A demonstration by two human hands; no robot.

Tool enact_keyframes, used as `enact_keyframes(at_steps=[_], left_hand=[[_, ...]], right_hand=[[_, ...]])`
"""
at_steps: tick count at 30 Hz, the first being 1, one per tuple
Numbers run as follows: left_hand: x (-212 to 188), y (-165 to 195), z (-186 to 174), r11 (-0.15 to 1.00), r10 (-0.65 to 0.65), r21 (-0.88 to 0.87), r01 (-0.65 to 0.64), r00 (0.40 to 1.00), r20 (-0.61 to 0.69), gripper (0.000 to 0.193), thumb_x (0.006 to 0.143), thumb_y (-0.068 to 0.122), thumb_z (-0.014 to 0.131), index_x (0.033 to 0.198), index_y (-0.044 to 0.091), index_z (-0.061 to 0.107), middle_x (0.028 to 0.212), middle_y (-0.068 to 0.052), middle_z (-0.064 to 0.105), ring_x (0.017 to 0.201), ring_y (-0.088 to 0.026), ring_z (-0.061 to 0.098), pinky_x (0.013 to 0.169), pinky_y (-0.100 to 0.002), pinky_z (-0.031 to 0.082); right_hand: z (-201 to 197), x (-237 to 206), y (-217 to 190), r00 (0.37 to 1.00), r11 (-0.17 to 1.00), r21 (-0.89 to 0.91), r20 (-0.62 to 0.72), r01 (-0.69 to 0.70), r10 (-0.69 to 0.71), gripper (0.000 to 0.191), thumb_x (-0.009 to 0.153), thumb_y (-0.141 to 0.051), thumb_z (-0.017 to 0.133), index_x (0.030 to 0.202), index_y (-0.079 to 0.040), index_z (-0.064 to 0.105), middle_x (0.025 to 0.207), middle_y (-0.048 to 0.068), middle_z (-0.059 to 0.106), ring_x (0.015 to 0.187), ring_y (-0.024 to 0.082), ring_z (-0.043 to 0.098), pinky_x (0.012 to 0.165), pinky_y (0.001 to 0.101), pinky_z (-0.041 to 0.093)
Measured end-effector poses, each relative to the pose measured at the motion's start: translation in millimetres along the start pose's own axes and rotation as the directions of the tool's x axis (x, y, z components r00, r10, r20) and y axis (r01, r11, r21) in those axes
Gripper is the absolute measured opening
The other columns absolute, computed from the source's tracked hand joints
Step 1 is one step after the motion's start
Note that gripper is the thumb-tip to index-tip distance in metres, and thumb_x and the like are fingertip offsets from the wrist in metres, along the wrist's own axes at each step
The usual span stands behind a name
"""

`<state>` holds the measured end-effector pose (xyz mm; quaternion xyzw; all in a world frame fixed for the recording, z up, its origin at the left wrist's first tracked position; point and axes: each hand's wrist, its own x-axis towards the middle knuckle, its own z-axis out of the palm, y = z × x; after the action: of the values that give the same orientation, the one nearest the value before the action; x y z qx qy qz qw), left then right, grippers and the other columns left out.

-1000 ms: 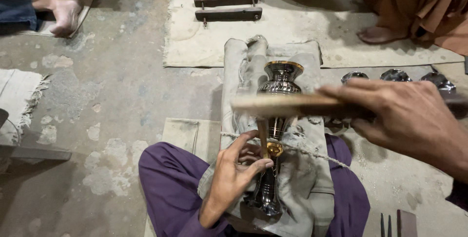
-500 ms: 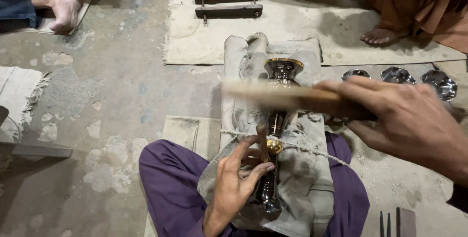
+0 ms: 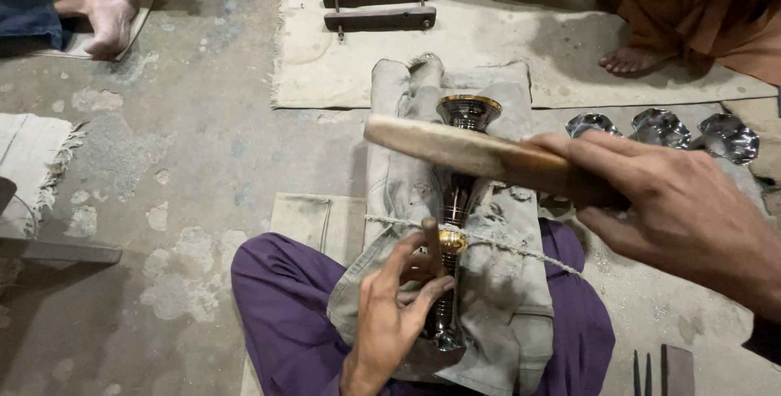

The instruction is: The person sits cross-legged on the floor holding a small punch against a dark metal vase resting on a cloth pad on their lap, and repeatedly strikes the punch with a wooden mallet to emboss decorative bands into the vase body, repositioning the punch around the gold collar as they work.

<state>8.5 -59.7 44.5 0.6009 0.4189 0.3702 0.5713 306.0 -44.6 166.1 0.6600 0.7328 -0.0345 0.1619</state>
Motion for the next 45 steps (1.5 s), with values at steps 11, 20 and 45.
enact_keyframes(at_steps=[11, 20, 45], left_hand=[[-7, -3, 3, 0.992, -0.004, 0.124, 0.011, 0.998, -0.056, 0.054, 0.084, 0.009, 0.080, 0.134, 0.007, 0.059, 0.098, -0.010, 0.081, 0.086, -0.020, 0.083, 0.069, -0.032, 0.071], [5, -25, -5, 0.906, 0.406, 0.081, -0.415, 0.908, 0.106, 0.025, 0.100, 0.002, 0.070, 0.123, 0.011, 0.067, 0.107, -0.014, 0.079, 0.090, -0.022, 0.082, 0.069, -0.032, 0.067], [44, 17, -14, 0.965, 0.143, 0.195, -0.175, 0.975, 0.168, 0.054, 0.087, 0.013, 0.080, 0.135, 0.000, 0.062, 0.103, -0.015, 0.081, 0.092, -0.020, 0.080, 0.081, -0.033, 0.062]], right_hand=[[6, -22, 6, 0.925, 0.961, -0.142, -0.272, 0.236, -0.267, 0.067, 0.084, -0.035, 0.064, 0.150, -0.038, 0.053, 0.099, -0.003, 0.076, 0.066, 0.014, 0.073, 0.057, 0.0320, 0.063], [30, -35, 21, 0.992, 0.994, 0.103, -0.126, 0.030, -0.017, 0.069, 0.086, -0.034, 0.071, 0.152, -0.041, 0.049, 0.107, -0.004, 0.074, 0.075, 0.010, 0.071, 0.066, 0.0273, 0.064], [46, -15, 30, 0.974, 0.938, 0.333, -0.167, -0.091, 0.154, 0.080, 0.081, -0.032, 0.073, 0.157, -0.036, 0.046, 0.105, 0.000, 0.069, 0.070, 0.015, 0.068, 0.061, 0.0249, 0.061]])
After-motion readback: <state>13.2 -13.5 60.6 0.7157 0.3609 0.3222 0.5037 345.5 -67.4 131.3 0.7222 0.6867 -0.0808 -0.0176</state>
